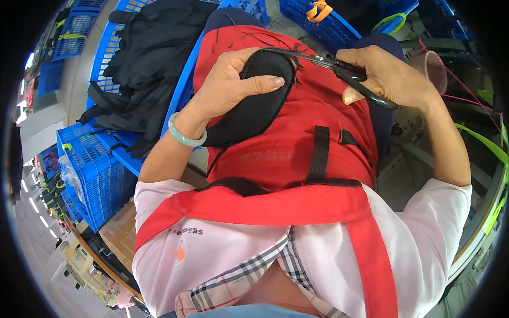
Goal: Trimming or cutting black padded straps with scissors.
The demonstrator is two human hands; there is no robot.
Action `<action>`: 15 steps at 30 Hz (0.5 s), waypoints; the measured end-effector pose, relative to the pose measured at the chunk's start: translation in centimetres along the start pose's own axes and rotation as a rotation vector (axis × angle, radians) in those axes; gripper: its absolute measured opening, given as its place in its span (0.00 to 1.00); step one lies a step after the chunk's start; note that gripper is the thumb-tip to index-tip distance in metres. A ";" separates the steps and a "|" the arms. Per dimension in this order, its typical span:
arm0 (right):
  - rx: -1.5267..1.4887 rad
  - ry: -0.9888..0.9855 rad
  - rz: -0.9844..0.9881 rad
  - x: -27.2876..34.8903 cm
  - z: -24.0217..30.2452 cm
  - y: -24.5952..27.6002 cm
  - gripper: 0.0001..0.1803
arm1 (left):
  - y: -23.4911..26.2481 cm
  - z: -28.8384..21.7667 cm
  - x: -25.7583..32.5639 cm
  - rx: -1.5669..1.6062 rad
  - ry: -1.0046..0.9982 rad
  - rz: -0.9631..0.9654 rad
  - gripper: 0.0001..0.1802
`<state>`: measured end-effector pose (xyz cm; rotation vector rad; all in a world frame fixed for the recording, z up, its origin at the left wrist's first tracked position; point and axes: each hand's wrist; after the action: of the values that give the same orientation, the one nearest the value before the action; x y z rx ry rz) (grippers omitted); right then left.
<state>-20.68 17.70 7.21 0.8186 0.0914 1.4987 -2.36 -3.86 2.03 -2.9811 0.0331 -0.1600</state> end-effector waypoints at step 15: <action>0.226 -0.035 0.059 0.8 2.8 1.9 0.37 | -1.4 0.9 -0.1 -0.041 0.026 0.083 0.15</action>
<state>-20.70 16.93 10.66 1.0362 0.2150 1.5472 -2.36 -2.36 1.33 -3.0119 0.1646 -0.1903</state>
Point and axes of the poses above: each hand's wrist, its own x-axis away from the middle knuckle, its own y-axis out of the back of the hand, z = x × y, and after that the axes turned 1 degree about -x, right-handed
